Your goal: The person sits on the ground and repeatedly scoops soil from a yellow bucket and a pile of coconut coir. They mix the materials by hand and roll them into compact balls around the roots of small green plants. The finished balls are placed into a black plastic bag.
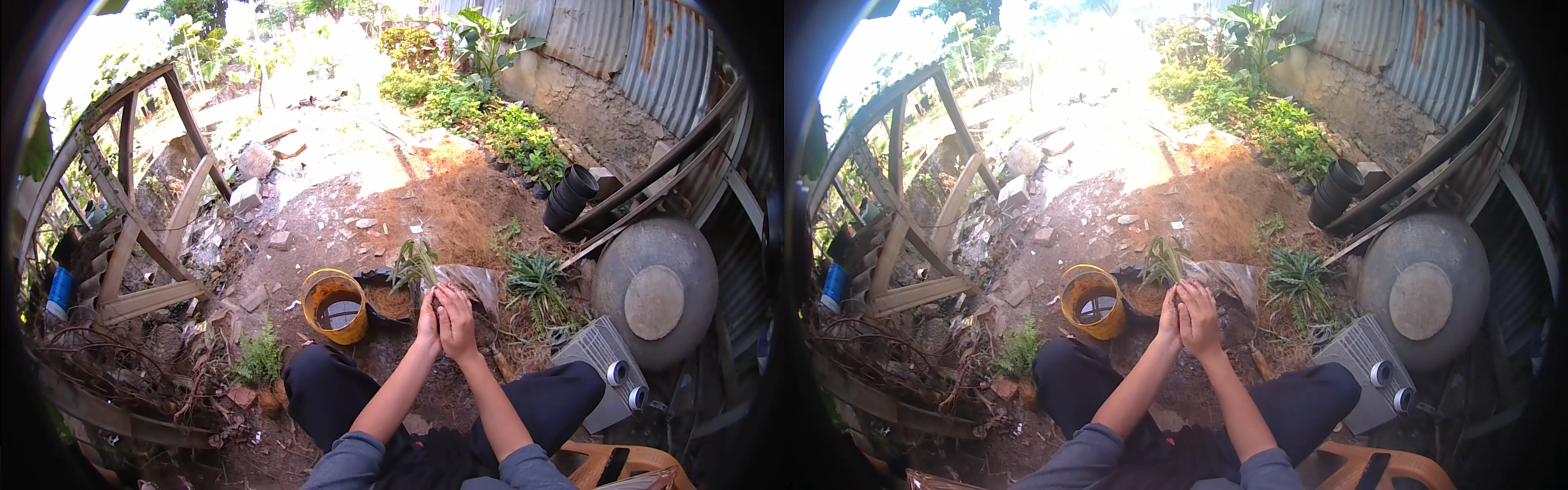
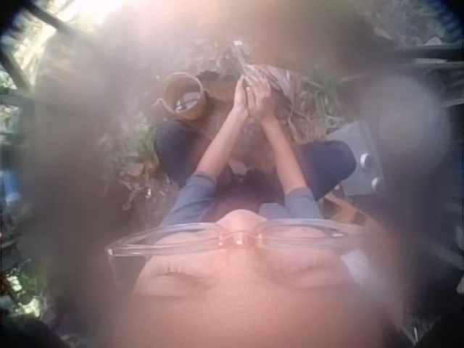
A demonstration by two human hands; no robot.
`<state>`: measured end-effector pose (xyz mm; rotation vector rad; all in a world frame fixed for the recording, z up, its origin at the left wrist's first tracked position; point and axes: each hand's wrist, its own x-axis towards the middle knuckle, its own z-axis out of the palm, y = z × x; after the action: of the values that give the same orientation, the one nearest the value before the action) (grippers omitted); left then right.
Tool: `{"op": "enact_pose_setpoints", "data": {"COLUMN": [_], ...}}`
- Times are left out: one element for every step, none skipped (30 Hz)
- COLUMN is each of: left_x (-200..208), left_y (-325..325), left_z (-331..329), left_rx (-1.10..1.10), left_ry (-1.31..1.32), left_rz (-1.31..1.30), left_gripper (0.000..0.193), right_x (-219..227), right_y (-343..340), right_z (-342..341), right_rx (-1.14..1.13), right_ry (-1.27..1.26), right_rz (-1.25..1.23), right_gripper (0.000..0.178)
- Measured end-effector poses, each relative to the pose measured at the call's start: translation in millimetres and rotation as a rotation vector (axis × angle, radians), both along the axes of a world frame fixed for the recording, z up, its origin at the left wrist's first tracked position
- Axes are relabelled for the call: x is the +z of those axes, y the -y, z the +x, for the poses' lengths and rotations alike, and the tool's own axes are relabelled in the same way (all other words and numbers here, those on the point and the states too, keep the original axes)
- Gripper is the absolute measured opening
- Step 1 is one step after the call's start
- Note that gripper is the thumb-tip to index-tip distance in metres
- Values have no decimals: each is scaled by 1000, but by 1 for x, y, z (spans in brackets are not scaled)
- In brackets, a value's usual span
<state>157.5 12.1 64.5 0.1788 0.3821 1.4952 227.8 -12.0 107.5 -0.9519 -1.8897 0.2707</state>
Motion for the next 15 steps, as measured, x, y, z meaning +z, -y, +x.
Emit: {"op": "enact_pose_setpoints", "data": {"left_x": [-5, -11, -17, -22, -28, -32, -16, -11, -7, -4, 4, 11, 11, 9, 9], "left_y": [-3, -7, -8, -9, -10, -8, -4, -8, -11, -16, -22, -27, -34, -40, -45], "left_z": [1, 2, 0, -3, -6, -7, -9, -11, -19, -25, -28, -33, -39, -46, -52], "left_rx": [-9, -18, -26, -34, -43, -56, -91, -120, -102, -91, -63, -28, 14, 59, 68], "left_ry": [18, 37, 51, 65, 79, 93, 150, 223, 237, 252, 272, 293, 282, 274, 276], "left_rz": [-3, -6, -15, -24, -33, -46, -124, -165, -192, -223, -247, -275, -230, -184, -162], "left_gripper": [36, 35, 34, 34, 33, 32, 31, 29, 28, 27, 27, 27, 27, 27, 26], "right_x": [-6, -11, -13, -14, -16, -16, -16, -18, -12, -7, -19, -38, -53, -64, -70], "right_y": [-2, -3, -3, -4, -8, -10, -13, -19, -20, -24, -35, -46, -56, -62, -63], "right_z": [0, 0, 0, 0, -1, 1, 4, 7, 8, 12, 20, 28, 38, 49, 56], "right_rx": [1, 1, 15, 41, 67, 87, 113, 116, 90, 53, 21, -14, -58, -102, -179], "right_ry": [-9, -18, -33, -40, -47, -55, -121, -240, -339, -436, -668, -899, -1047, -1190, -1302], "right_rz": [-10, -20, -56, -88, -120, -155, -197, -241, -276, -312, -349, -384, -431, -475, -530], "right_gripper": [31, 31, 32, 32, 32, 32, 33, 32, 31, 30, 29, 27, 25, 23, 21]}}
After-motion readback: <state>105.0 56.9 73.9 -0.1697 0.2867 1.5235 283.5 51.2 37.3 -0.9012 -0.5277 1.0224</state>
